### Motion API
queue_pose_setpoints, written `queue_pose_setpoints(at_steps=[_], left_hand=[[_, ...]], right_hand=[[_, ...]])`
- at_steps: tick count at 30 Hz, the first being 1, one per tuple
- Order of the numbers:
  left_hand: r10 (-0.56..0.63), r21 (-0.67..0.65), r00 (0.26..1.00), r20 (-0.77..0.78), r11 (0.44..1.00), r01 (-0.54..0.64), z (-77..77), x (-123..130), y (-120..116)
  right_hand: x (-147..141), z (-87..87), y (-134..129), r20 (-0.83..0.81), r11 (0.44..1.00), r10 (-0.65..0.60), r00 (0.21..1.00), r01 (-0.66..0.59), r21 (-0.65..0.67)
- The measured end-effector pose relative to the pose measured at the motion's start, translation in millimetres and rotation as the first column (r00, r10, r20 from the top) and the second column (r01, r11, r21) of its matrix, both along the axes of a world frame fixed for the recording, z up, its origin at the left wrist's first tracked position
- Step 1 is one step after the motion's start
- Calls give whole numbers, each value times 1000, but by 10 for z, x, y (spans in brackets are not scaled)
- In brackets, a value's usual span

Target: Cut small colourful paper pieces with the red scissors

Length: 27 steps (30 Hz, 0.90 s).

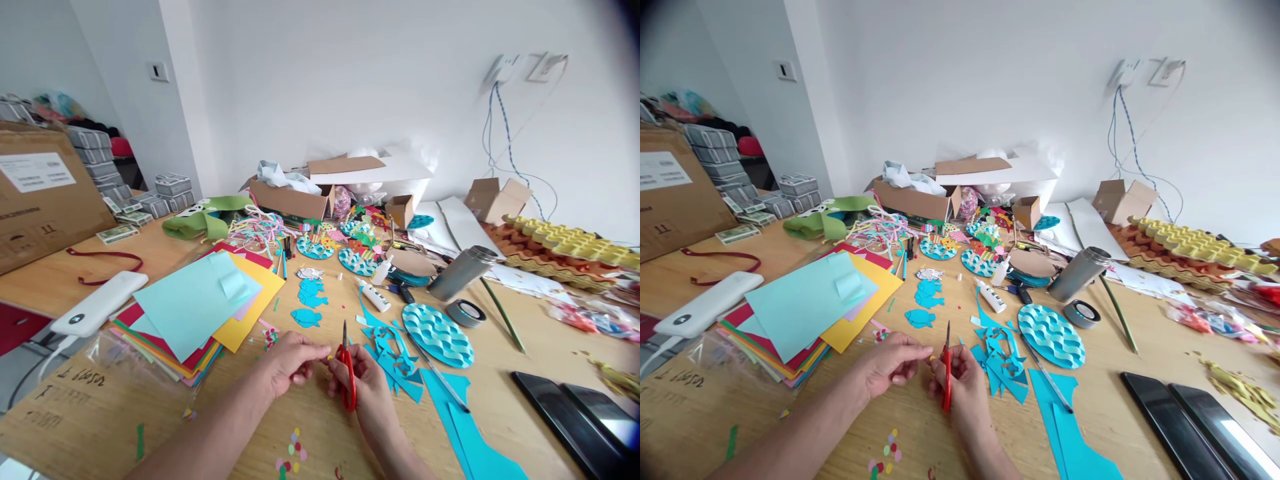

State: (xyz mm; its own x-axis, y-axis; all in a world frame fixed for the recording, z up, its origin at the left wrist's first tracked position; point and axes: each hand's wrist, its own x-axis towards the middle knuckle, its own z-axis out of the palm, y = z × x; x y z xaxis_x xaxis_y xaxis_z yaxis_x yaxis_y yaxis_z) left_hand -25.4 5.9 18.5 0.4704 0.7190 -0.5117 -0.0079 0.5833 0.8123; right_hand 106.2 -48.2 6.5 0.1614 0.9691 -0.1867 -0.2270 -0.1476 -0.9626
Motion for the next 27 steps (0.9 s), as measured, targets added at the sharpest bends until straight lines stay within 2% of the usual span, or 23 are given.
queue_pose_setpoints(at_steps=[8,16,21,22,24,25,27], left_hand=[[3,86,999,-45,996,1,-92,-3,2],[3,140,998,-67,990,6,-88,-18,1],[8,313,975,-224,948,64,-106,-3,-11],[4,368,963,-270,924,99,-106,-22,-4],[-72,449,927,-367,860,245,-91,-90,16],[-162,448,893,-419,819,359,-74,-134,25],[-415,345,779,-470,726,595,-25,-221,35]], right_hand=[[14,6,-5,-23,1000,0,1000,0,2],[27,41,-9,8,998,-53,999,53,32],[15,34,-4,14,995,-91,996,90,33],[17,34,-2,19,994,-101,995,100,31],[31,27,2,36,993,-112,993,111,36],[42,20,4,46,993,-115,992,113,41],[65,-1,8,68,993,-112,991,109,52]])
